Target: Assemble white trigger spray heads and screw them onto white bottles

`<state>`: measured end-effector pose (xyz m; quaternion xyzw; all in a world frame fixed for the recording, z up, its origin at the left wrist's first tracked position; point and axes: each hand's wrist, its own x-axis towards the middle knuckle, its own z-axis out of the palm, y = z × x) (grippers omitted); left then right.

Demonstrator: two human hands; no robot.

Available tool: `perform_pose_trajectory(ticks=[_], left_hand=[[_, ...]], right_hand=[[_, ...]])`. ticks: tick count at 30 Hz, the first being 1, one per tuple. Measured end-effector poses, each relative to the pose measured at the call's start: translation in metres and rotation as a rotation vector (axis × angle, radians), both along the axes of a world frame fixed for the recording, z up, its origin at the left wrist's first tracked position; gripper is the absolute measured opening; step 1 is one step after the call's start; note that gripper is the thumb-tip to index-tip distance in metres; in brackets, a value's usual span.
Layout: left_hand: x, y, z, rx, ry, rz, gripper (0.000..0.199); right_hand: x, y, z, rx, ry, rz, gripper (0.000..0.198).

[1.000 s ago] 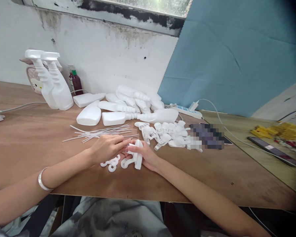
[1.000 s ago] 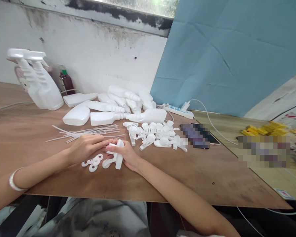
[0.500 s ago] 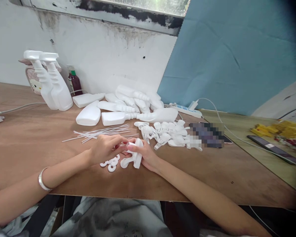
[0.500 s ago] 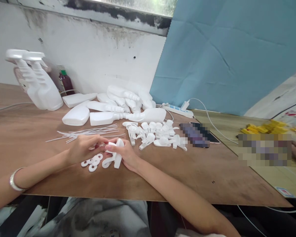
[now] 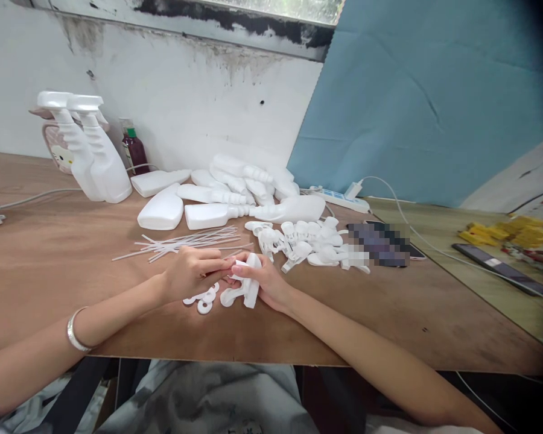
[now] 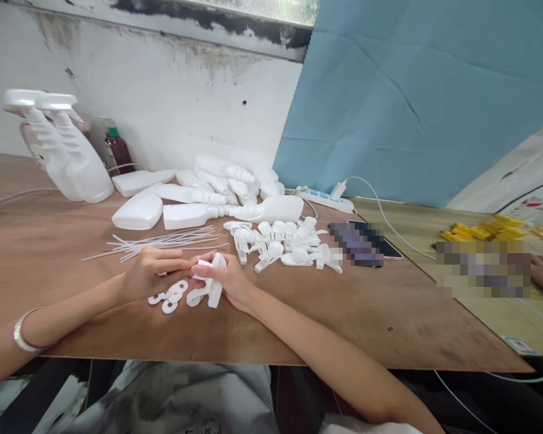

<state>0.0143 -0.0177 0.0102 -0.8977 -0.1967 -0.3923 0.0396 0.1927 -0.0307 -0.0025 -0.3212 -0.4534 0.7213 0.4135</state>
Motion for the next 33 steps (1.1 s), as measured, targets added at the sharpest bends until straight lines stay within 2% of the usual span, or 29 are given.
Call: perform_pose_trajectory(ticks=[17,22,26,28,33], left_hand=[[0.002,-0.003,0.006,-0.082,0.054,-0.098,0.03],[-0.001,-0.002,0.007,-0.12,0.082,-0.126,0.029],[-0.009,0.009,0.006,-0.168,0.072,-0.168,0.023],[-0.013,0.016,0.004,-0.203,0.035,-0.148,0.022],[-0.013,0.023,-0.001,-0.246,-0.064,-0.035,0.018]], right_hand=[[0.002,0.001,0.002,0.038,-0.07,-0.004,0.024],[0.004,0.003,0.002,0.014,-0.118,-0.008,0.026],[0.011,0.006,0.002,0.077,-0.174,0.046,0.024],[0.013,0.008,0.003,0.097,-0.185,0.065,0.024],[0.013,0.009,0.004,0.074,-0.136,0.005,0.025]])
